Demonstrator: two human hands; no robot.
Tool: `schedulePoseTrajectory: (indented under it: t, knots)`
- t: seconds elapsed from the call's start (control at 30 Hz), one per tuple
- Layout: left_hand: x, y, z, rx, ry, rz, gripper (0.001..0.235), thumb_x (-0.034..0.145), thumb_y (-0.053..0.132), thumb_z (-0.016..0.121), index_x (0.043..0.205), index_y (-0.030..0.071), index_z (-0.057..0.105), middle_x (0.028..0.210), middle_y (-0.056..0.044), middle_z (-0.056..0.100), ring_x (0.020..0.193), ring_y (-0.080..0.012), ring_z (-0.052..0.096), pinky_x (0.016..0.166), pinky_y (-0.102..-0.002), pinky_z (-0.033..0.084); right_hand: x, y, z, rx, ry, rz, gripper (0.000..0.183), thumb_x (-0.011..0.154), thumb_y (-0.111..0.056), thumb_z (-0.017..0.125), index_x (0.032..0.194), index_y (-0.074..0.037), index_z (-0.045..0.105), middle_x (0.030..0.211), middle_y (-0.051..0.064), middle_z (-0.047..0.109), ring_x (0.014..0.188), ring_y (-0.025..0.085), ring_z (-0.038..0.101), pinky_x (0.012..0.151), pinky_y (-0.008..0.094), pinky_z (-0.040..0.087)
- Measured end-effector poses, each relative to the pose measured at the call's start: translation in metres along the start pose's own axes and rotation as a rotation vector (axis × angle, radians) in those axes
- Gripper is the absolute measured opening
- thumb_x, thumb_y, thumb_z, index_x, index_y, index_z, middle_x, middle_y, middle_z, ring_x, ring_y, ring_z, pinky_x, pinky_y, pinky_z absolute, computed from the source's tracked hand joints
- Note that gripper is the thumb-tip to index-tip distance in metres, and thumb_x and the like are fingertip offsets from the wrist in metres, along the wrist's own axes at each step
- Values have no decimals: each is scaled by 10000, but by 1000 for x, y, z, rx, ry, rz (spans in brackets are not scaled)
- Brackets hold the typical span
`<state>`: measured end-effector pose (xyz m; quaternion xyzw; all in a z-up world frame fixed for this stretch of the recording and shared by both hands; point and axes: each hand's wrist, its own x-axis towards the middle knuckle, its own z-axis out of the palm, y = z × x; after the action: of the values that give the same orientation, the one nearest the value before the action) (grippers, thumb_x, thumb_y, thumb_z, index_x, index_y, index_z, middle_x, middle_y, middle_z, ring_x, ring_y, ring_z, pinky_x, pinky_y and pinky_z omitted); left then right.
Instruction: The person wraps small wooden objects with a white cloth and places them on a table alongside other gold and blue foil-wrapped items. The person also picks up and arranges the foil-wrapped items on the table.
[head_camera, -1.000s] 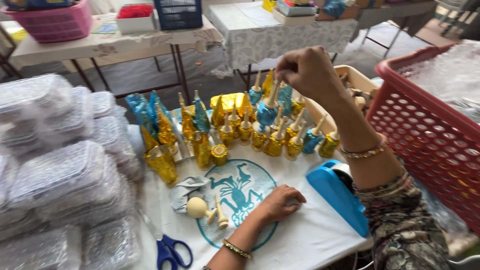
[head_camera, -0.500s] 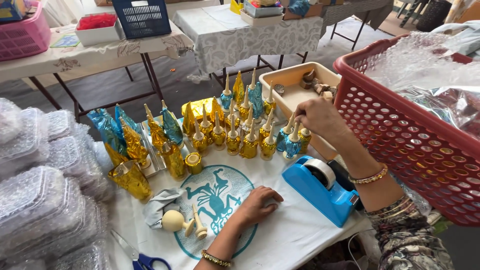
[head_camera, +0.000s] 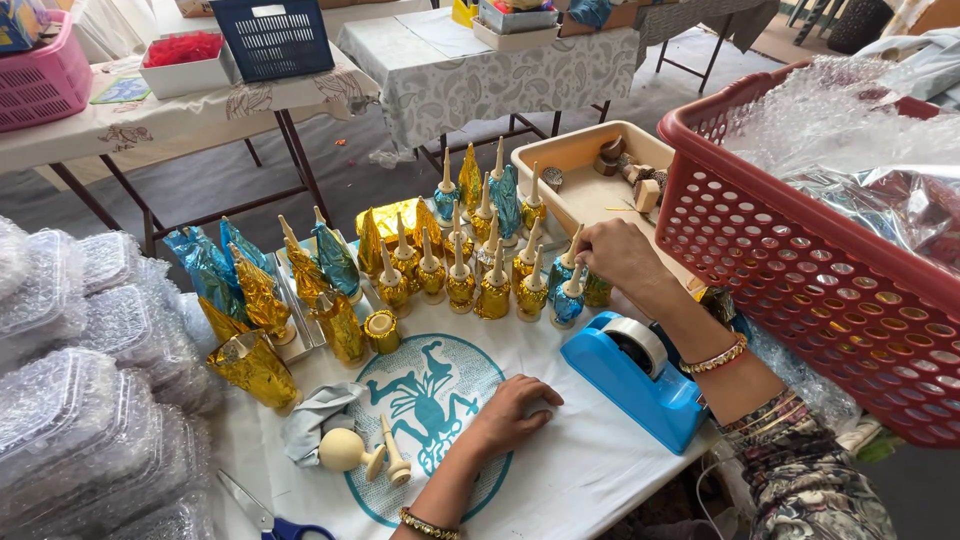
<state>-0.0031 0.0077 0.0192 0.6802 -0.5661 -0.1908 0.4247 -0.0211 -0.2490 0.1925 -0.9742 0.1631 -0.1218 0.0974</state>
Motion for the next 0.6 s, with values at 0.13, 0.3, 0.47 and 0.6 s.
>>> schedulePoseTrajectory:
  t: [0.13,0.3,0.47,0.6]
  knots:
    - [0,-1,1,1,2,6,210,870,132,704,1079,145,716,1114,-32,697,1148,-229,585,1084,-377,419,2,-1,1,-24,11,-10,129,898,-200,745,967,-129,829,865,85,788,781,207,761,854,363,592]
    - [-1,-1,0,8,6,13,213,870,128,709,1082,139,714,1123,-36,688,1161,-230,576,1092,-380,405,2,-5,0,-63,-34,35,139,924,-211,726,978,-131,826,862,71,788,784,182,761,861,350,597]
    - [-1,2,0,1,1,2,212,871,130,708,1082,141,714,1124,-31,692,1158,-227,579,1091,-377,409,2,-1,-1,-91,-21,7,140,923,-207,724,976,-128,826,867,67,787,788,179,759,871,350,597]
    - [0,0,0,-14,-5,-7,213,866,124,711,1078,136,717,1128,-32,696,1158,-229,578,1088,-376,414,-4,3,-14,-152,-2,-9,149,937,-210,715,973,-113,821,869,69,785,802,174,760,895,360,590]
